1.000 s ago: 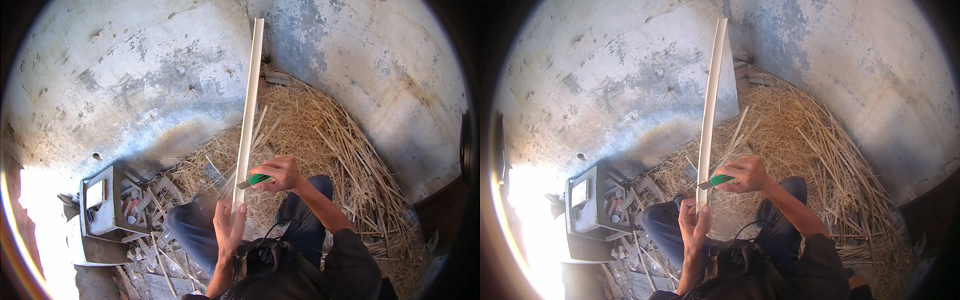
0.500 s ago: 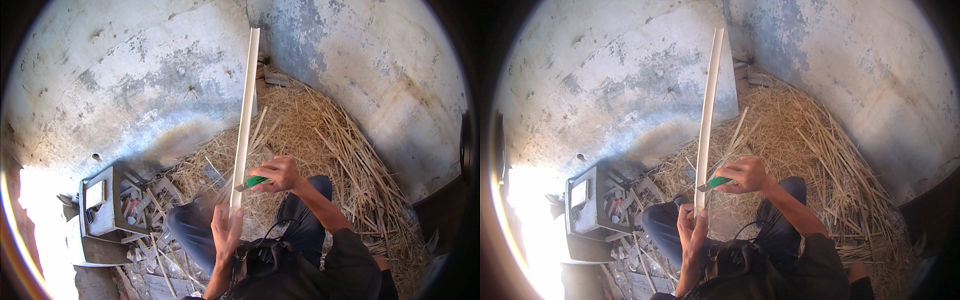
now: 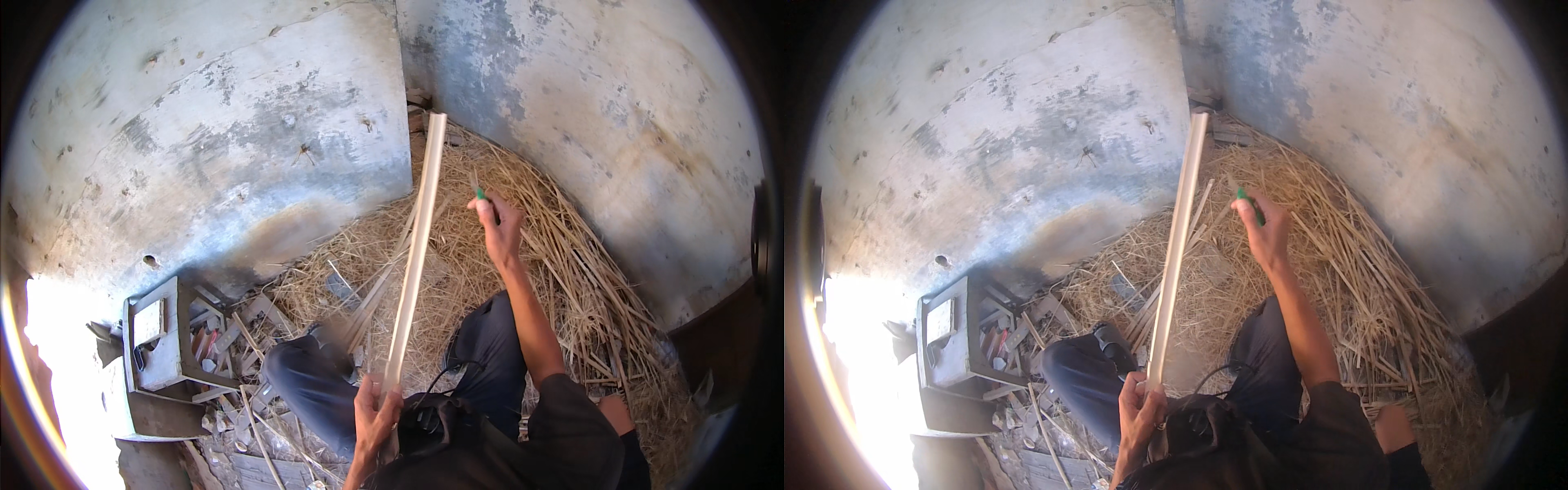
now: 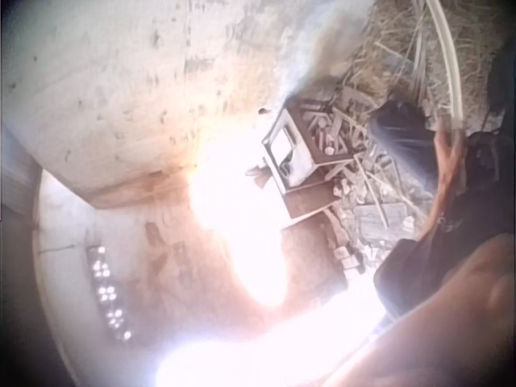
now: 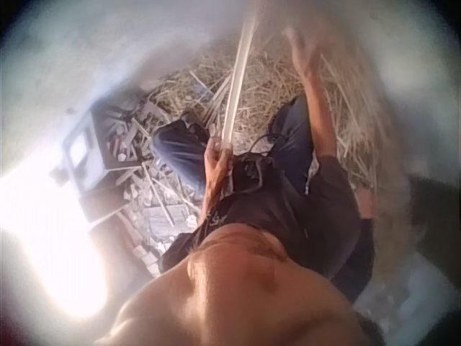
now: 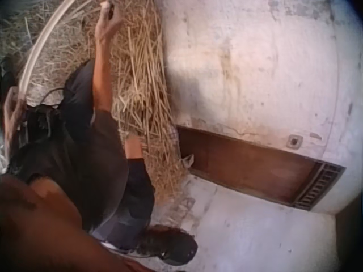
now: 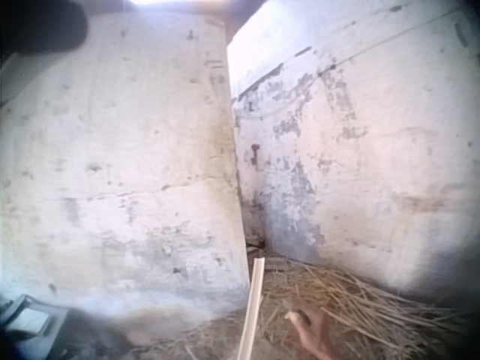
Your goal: The person sits on the floor and uses a green utility knife to shave thin strips from a long piece of bamboo. They hold the bamboo vertically and repeatedly scrape the blade along its length to remove the outer layer, creating a pile of shavings on the floor.
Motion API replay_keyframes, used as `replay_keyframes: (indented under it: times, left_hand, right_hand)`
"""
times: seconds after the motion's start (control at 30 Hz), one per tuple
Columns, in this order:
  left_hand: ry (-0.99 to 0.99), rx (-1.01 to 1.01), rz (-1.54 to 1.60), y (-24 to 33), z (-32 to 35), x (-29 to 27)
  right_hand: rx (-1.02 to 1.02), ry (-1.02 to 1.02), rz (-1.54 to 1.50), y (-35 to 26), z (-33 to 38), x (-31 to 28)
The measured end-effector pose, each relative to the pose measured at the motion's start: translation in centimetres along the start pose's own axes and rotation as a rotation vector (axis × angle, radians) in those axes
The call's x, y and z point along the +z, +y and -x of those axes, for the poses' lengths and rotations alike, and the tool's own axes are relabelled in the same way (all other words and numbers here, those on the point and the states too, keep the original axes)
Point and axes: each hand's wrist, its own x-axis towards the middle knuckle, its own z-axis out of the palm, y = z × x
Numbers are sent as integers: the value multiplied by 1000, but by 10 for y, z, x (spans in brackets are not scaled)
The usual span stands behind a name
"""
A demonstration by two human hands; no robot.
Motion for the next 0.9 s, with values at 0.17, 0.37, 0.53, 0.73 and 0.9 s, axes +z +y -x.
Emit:
replay_keyframes:
  times: [0.17,0.37,0.53,0.73,0.9]
  left_hand:
    - [1,207,-17,8,-29,-12]
    - [41,214,-70,38,-46,-3]
    - [149,298,-248,46,-52,14]
    - [212,307,-453,44,-61,21]
    - [210,340,-462,40,-62,20]
  right_hand:
    - [-71,-258,-76,-19,27,22]
    - [-437,-350,-126,-50,51,55]
    - [-564,-443,-57,-57,59,57]
    - [-644,-429,-5,-57,60,54]
    - [-699,-353,60,-61,58,52]
